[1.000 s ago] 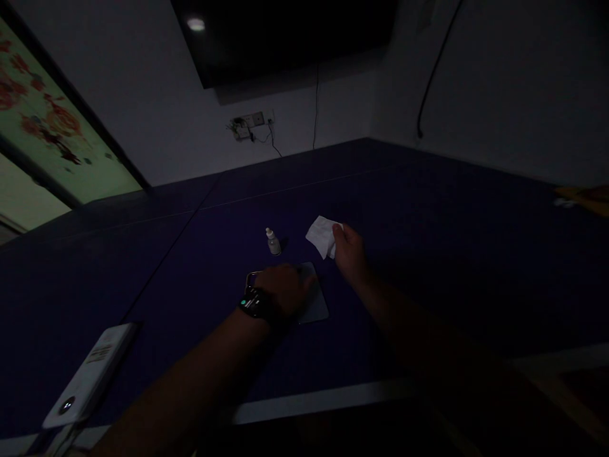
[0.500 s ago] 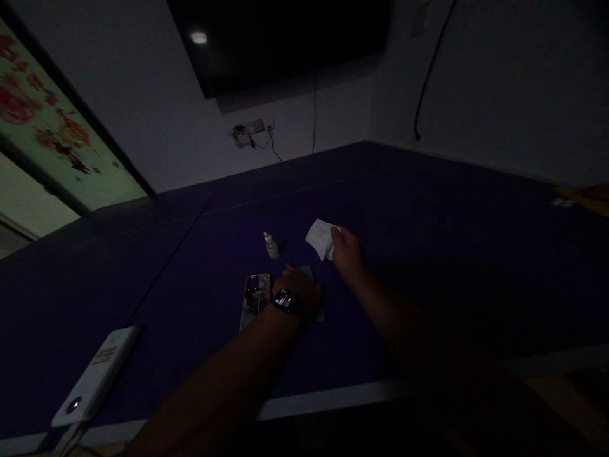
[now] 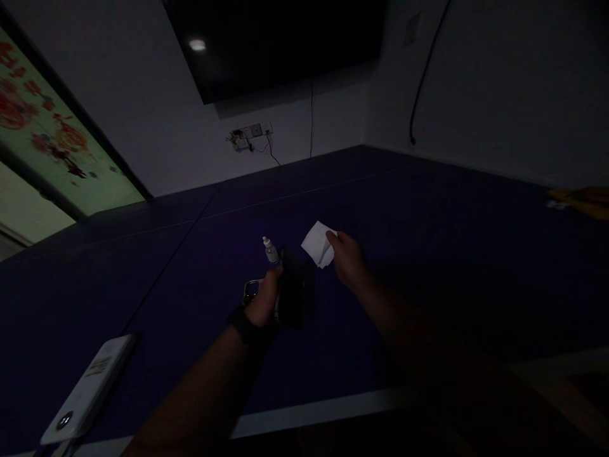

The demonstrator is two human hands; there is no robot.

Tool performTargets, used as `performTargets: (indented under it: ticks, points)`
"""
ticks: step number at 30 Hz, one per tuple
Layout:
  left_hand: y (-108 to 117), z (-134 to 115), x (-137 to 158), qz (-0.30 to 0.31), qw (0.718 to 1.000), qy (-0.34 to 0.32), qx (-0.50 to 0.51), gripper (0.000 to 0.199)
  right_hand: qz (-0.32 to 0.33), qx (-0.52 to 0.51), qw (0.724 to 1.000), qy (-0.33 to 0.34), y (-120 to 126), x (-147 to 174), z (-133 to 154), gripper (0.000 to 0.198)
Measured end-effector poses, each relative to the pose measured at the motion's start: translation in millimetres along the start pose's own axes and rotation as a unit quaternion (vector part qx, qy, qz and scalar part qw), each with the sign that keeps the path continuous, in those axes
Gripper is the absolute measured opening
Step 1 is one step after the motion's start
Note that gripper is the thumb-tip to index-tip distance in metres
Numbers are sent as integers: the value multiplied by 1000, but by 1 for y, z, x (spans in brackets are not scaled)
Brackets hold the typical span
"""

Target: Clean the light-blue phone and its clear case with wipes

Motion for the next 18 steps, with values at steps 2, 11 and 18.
performTargets:
  ticks: [2,11,18]
  points:
    - [4,10,10,23,992,59,111,66,10,-20,999,-25,-3,3,-3,35]
    - [30,28,14,30,913,78,399,54,51,-28,993,-107,-8,19,-17,42]
    - [27,25,12,98,895,57,431,59,97,26,986,-130,-16,25,-27,27]
Point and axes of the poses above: each hand's wrist, its own x-axis away from the middle knuckle, its own y-axis out of the back of the hand, z = x × y, the point moved 9 cm from there along -x, towards the middle knuckle, and after that the axes turned 11 degrees about -z, right-handed, at the moved point
